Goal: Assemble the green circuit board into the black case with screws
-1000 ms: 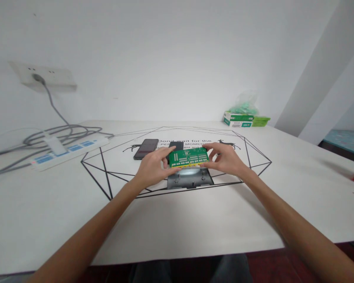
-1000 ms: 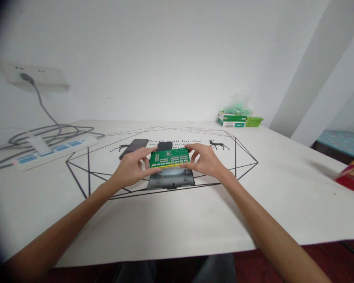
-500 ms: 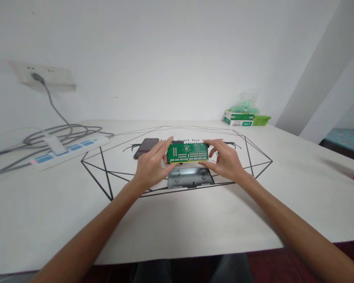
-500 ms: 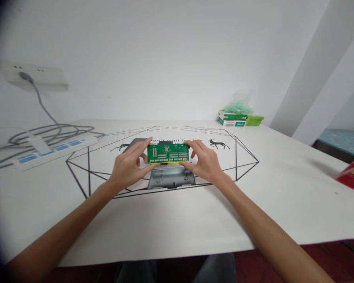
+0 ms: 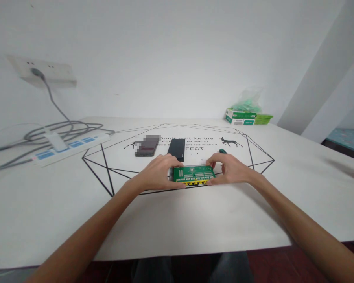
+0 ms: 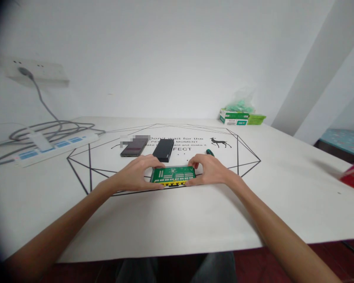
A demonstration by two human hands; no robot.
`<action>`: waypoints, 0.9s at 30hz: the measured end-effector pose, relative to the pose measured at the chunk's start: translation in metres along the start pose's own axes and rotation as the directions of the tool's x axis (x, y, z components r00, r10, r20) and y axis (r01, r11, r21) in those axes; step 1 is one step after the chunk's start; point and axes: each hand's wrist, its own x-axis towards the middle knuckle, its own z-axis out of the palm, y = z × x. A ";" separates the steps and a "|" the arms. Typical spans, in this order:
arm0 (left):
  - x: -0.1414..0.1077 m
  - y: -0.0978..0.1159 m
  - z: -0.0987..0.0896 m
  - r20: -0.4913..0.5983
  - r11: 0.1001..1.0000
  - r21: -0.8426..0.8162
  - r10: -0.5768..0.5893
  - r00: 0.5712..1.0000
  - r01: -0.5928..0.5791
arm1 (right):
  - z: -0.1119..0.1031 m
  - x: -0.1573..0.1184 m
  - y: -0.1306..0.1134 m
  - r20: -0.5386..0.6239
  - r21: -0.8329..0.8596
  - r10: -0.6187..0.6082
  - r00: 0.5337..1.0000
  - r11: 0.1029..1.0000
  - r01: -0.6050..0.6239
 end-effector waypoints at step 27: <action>0.000 0.004 0.006 -0.032 0.999 -0.014 0.036 0.999 -0.037 | -0.009 0.004 0.017 -0.180 -0.023 0.097 0.979 0.994 -0.102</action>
